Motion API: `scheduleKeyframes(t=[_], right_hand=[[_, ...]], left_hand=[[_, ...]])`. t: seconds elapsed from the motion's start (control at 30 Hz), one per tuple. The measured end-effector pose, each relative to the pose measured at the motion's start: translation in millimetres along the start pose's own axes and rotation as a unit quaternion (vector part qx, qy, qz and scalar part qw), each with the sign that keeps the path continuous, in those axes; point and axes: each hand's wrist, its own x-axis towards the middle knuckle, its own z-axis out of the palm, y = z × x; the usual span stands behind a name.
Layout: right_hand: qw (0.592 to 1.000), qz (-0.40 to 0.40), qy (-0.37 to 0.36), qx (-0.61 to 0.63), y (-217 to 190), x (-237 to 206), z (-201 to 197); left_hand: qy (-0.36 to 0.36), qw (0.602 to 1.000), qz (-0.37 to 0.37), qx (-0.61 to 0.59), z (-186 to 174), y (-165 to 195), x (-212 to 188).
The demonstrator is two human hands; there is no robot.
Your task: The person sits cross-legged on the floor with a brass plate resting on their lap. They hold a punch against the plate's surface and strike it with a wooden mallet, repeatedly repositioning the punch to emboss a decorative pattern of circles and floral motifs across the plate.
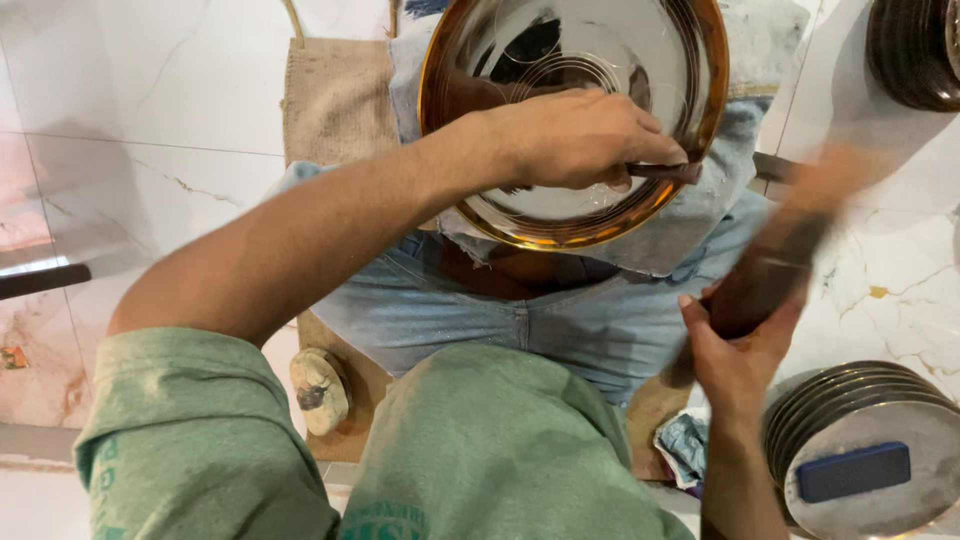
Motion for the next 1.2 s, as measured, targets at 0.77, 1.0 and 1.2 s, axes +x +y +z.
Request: scheduleKeyframes(t=[0.77,1.0,1.2], right_hand=[[0.866,-0.376,-0.132,-0.303,-143.9,124.8,-87.6],[0.81,-0.375,-0.183,-0.413,-211.5,121.4,-80.6],[0.828,-0.363,-0.17,-0.392,-230.7,95.2,-75.2]], left_hand=[[0.307,0.944,-0.122,-0.011,29.5,30.3,-47.4],[0.421,0.872,-0.25,-0.015,63.8,49.1,-51.7],[0.441,0.859,-0.26,-0.005,72.0,50.1,-57.8]])
